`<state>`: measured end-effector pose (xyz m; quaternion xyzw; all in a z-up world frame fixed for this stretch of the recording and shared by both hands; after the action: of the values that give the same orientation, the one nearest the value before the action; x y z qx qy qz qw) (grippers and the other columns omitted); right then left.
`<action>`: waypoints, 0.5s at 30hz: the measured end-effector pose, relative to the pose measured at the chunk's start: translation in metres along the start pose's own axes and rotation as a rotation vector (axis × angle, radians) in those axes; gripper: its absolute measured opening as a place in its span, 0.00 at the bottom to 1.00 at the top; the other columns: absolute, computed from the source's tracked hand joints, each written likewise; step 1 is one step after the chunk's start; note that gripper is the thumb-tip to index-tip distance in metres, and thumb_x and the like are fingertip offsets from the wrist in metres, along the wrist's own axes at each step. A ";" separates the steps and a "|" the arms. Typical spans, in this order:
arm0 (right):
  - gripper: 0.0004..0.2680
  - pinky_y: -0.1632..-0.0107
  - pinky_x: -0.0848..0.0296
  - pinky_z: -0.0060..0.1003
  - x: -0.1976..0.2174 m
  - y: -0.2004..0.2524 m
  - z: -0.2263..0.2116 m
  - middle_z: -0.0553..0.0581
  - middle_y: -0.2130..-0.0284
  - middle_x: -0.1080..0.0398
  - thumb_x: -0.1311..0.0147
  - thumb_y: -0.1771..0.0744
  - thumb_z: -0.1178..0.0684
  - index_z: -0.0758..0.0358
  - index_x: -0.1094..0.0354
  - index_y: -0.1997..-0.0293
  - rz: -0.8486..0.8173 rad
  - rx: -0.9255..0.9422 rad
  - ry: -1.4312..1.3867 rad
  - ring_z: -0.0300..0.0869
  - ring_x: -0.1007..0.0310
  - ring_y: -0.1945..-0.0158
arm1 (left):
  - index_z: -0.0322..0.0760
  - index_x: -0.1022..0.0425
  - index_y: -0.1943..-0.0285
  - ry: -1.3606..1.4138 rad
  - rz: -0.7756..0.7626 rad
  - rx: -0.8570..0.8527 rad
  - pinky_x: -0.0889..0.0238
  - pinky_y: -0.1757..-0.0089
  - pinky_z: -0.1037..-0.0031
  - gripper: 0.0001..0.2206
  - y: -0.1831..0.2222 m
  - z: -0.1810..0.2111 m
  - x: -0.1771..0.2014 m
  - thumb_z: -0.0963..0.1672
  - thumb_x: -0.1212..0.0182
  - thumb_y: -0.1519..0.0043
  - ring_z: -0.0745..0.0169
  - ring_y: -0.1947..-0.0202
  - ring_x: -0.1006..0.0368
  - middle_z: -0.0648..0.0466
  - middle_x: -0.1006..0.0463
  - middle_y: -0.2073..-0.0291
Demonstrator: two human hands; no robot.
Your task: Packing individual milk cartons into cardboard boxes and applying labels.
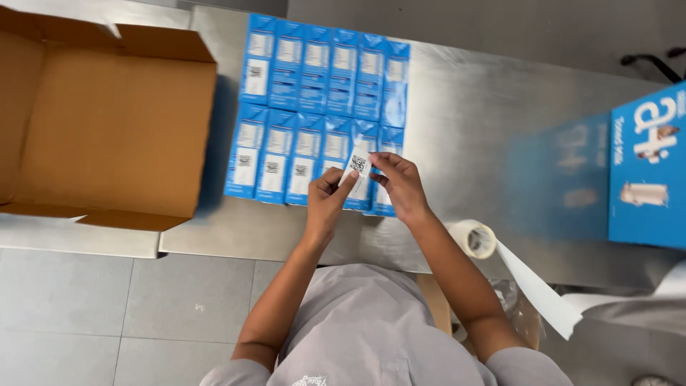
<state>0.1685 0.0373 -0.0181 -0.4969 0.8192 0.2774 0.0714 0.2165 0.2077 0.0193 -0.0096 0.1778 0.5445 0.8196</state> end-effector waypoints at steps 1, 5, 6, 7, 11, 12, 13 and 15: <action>0.06 0.50 0.28 0.36 -0.013 -0.009 0.001 0.57 0.56 0.23 0.40 0.31 0.55 0.67 0.23 0.55 -0.013 -0.003 0.005 0.38 0.25 0.53 | 0.30 0.19 0.65 0.002 0.012 -0.007 0.54 0.71 0.79 0.10 -0.002 0.005 0.009 0.44 0.33 0.35 0.80 0.72 0.46 0.64 0.33 0.72; 0.05 0.49 0.29 0.33 -0.073 -0.048 -0.026 0.55 0.53 0.25 0.36 0.34 0.56 0.65 0.22 0.59 -0.036 0.329 0.377 0.39 0.27 0.50 | 0.34 0.21 0.55 0.192 0.024 0.233 0.53 0.73 0.79 0.10 -0.025 -0.012 0.057 0.47 0.37 0.33 0.77 0.77 0.46 0.62 0.33 0.73; 0.05 0.50 0.29 0.33 -0.090 -0.053 -0.040 0.55 0.52 0.26 0.35 0.35 0.55 0.64 0.22 0.60 -0.016 0.496 0.560 0.40 0.27 0.49 | 0.35 0.25 0.54 0.363 -0.001 0.377 0.53 0.74 0.78 0.13 -0.032 -0.027 0.063 0.49 0.40 0.31 0.75 0.78 0.47 0.62 0.34 0.73; 0.05 0.50 0.29 0.33 -0.102 -0.070 -0.036 0.55 0.52 0.26 0.35 0.35 0.55 0.64 0.22 0.60 -0.020 0.499 0.562 0.40 0.27 0.49 | 0.35 0.25 0.54 0.365 0.000 0.373 0.53 0.74 0.78 0.13 -0.046 -0.020 0.078 0.49 0.40 0.31 0.75 0.78 0.47 0.62 0.34 0.73; 0.04 0.50 0.29 0.36 -0.145 -0.124 -0.035 0.54 0.53 0.28 0.33 0.35 0.53 0.61 0.21 0.62 0.018 0.765 0.848 0.44 0.28 0.48 | 0.38 0.28 0.50 0.900 -0.226 0.650 0.55 0.76 0.76 0.22 -0.098 -0.015 0.089 0.57 0.57 0.31 0.70 0.81 0.50 0.59 0.39 0.77; 0.04 0.49 0.29 0.38 -0.154 -0.139 -0.032 0.54 0.54 0.28 0.33 0.36 0.53 0.60 0.21 0.63 0.035 0.813 0.894 0.45 0.28 0.48 | 0.36 0.27 0.48 0.942 -0.195 0.672 0.55 0.75 0.77 0.25 -0.115 -0.016 0.099 0.57 0.60 0.30 0.69 0.80 0.50 0.59 0.40 0.77; 0.04 0.49 0.29 0.38 -0.158 -0.153 -0.027 0.54 0.54 0.28 0.33 0.36 0.53 0.60 0.21 0.63 0.037 0.817 0.895 0.45 0.28 0.48 | 0.36 0.27 0.48 0.940 -0.199 0.671 0.55 0.75 0.77 0.25 -0.128 -0.017 0.104 0.57 0.60 0.30 0.69 0.80 0.50 0.59 0.40 0.77; 0.04 0.47 0.30 0.41 -0.162 -0.180 -0.023 0.54 0.56 0.27 0.32 0.37 0.53 0.60 0.20 0.65 0.103 0.844 0.961 0.48 0.30 0.49 | 0.36 0.28 0.52 0.913 -0.148 0.678 0.55 0.76 0.76 0.24 -0.157 -0.023 0.113 0.57 0.60 0.31 0.69 0.80 0.50 0.58 0.39 0.77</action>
<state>0.4059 0.0879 -0.0043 -0.4548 0.8215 -0.3195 -0.1276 0.3892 0.2399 -0.0645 0.0070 0.6774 0.3389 0.6528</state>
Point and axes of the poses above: each hand's wrist, its own y-axis away from the middle knuckle, its own x-axis out of the back of the hand, z = x × y, the point moved 9 cm from there along -y, towards the middle knuckle
